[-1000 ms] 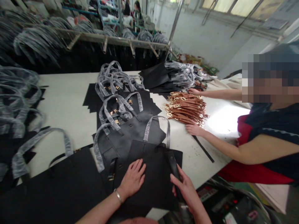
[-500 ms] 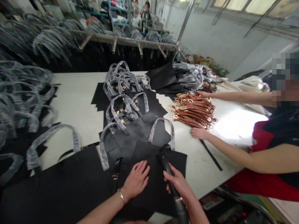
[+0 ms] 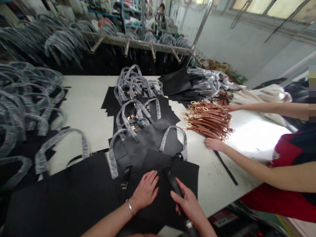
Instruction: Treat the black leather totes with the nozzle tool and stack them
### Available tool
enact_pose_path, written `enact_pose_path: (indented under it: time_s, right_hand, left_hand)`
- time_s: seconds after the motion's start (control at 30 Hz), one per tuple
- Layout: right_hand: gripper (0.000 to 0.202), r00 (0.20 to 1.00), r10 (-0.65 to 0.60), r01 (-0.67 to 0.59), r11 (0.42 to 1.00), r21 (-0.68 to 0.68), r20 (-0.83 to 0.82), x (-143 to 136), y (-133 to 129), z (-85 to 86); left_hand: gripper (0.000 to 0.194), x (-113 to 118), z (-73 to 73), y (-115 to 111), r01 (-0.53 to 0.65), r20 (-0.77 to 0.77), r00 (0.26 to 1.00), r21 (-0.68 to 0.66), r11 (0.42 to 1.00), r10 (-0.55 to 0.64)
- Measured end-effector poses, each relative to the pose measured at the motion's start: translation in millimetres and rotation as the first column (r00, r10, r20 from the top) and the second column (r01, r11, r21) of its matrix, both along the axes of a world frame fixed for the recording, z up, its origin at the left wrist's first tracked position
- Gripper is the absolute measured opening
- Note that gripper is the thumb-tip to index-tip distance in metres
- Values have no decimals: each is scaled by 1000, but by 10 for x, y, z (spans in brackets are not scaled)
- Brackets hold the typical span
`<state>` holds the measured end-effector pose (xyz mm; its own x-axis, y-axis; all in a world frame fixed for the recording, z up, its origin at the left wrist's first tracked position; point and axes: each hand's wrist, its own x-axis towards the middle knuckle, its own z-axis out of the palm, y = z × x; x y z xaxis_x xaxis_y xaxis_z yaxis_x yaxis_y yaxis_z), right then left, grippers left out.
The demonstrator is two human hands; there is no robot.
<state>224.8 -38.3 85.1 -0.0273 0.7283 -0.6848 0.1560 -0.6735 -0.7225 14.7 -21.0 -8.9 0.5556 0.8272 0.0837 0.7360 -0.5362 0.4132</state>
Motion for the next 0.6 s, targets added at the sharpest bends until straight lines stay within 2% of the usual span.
enact_pose_path:
  time_s: [0.13,0.3,0.4,0.5,0.6]
  right_hand:
    - [74,997,51,-51,999,1,-62,-197,158,-99]
    - [78,993,104,-102,994,46,-52,-328,448,-14]
    - [78,988,152,-151,988,18,-23,-290,433,22]
    - [80,988,156,-156,988,-20,-24,-300,383,-31]
    - [84,994,98,-101,993,65,39,-414,409,-112]
  left_hand:
    - [40,-1,6,0,15,6,1000,-8,1000,-15]
    - [41,1,38,11,24,19,1000,-27,999,-24]
    - [38,-1,31,8,1,72,997,-28,1000,1]
    - [32,14,-6,0,-59,121,991,-26,998,61]
    - [30,31,-43,2,-89,149,984,-28,996,93]
